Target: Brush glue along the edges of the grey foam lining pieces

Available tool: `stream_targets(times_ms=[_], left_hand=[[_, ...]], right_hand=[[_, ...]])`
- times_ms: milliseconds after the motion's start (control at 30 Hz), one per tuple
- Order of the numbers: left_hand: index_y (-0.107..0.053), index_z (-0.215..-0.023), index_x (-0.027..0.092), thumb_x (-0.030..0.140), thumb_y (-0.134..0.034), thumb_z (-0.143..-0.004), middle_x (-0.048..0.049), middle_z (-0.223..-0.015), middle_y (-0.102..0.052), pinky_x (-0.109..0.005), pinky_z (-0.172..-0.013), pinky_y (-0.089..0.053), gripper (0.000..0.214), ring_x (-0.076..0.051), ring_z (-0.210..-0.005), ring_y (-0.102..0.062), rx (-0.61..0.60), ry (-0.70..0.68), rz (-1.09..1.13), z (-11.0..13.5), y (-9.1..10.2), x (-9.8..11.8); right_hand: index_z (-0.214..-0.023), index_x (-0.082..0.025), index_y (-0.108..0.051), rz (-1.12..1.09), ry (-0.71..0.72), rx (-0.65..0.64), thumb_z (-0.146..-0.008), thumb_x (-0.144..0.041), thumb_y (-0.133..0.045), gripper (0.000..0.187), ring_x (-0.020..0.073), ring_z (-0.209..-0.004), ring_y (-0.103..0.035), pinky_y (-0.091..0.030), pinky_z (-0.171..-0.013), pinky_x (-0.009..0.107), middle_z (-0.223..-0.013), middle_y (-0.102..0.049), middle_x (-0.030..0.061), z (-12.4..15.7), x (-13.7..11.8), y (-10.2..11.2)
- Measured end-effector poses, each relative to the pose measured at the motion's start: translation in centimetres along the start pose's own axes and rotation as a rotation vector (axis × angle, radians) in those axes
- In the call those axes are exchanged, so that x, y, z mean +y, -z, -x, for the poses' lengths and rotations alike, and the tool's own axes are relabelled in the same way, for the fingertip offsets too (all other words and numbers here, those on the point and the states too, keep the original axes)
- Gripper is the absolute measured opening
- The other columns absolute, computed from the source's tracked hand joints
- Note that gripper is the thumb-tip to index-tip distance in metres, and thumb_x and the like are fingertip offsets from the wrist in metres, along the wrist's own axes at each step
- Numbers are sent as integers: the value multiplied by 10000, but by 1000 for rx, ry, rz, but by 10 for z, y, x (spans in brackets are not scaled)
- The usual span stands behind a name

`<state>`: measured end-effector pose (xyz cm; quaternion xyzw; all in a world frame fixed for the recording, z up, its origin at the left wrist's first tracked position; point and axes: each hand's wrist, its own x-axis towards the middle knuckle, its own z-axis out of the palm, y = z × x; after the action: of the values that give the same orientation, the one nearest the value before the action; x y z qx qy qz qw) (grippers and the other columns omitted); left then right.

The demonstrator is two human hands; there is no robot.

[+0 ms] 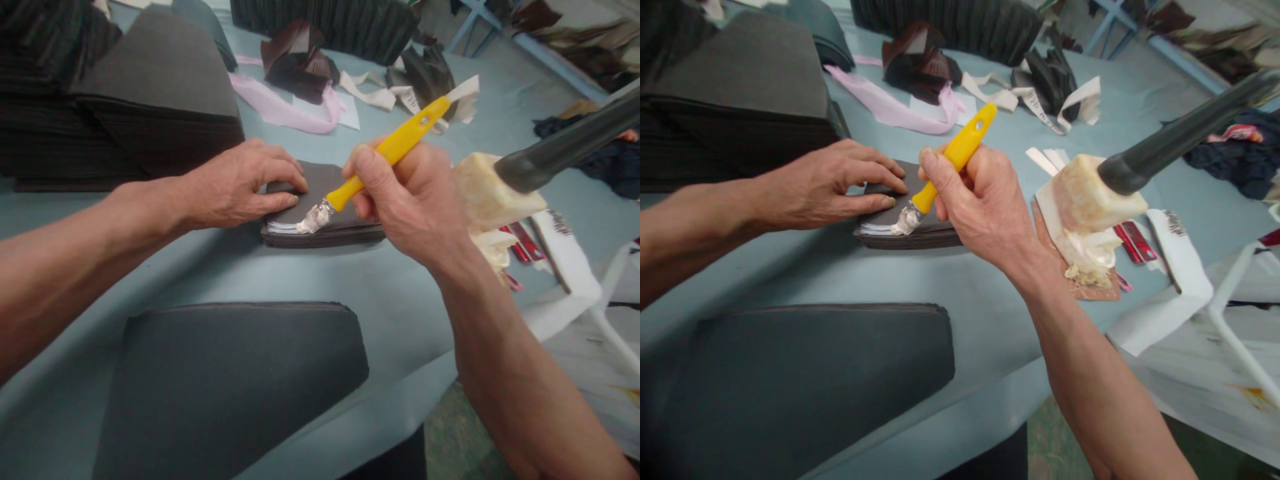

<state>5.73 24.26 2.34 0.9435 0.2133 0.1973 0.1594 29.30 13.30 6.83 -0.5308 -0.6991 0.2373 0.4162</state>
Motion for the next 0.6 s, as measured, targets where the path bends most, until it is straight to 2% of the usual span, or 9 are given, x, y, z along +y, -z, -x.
stream_targets(times_ms=[267, 467, 600], left_hand=[[-802, -1178, 419, 592, -561, -975, 31, -1321, -775, -498, -1164, -466, 359, -291, -1233, -691, 24, 0, 8, 0, 1, -2], [-798, -1206, 311, 630, -511, -981, -50, -1367, -759, -553, -1188, -447, 484, -324, -1252, -675, -34, 26, -24, -1, 5, 4], [-786, -1225, 312, 627, -544, -971, -33, -1397, -751, -543, -1209, -430, 471, -319, -1276, -659, -40, 66, -9, -1, 6, 6]], right_hand=[[-836, -203, -692, 5, -39, 10, -1040, -600, -646, 448, 94, -531, -532, -425, -513, 247, -557, -563, -34, -2, 2, 8], [-842, -225, -689, -41, 0, -39, -985, -734, -632, 532, 101, -564, -550, -452, -531, 235, -575, -561, -41, -1, 12, 21], [-824, -231, -689, -63, -8, -55, -947, -753, -673, 536, 109, -574, -557, -467, -546, 239, -560, -549, -43, -2, 15, 30]])
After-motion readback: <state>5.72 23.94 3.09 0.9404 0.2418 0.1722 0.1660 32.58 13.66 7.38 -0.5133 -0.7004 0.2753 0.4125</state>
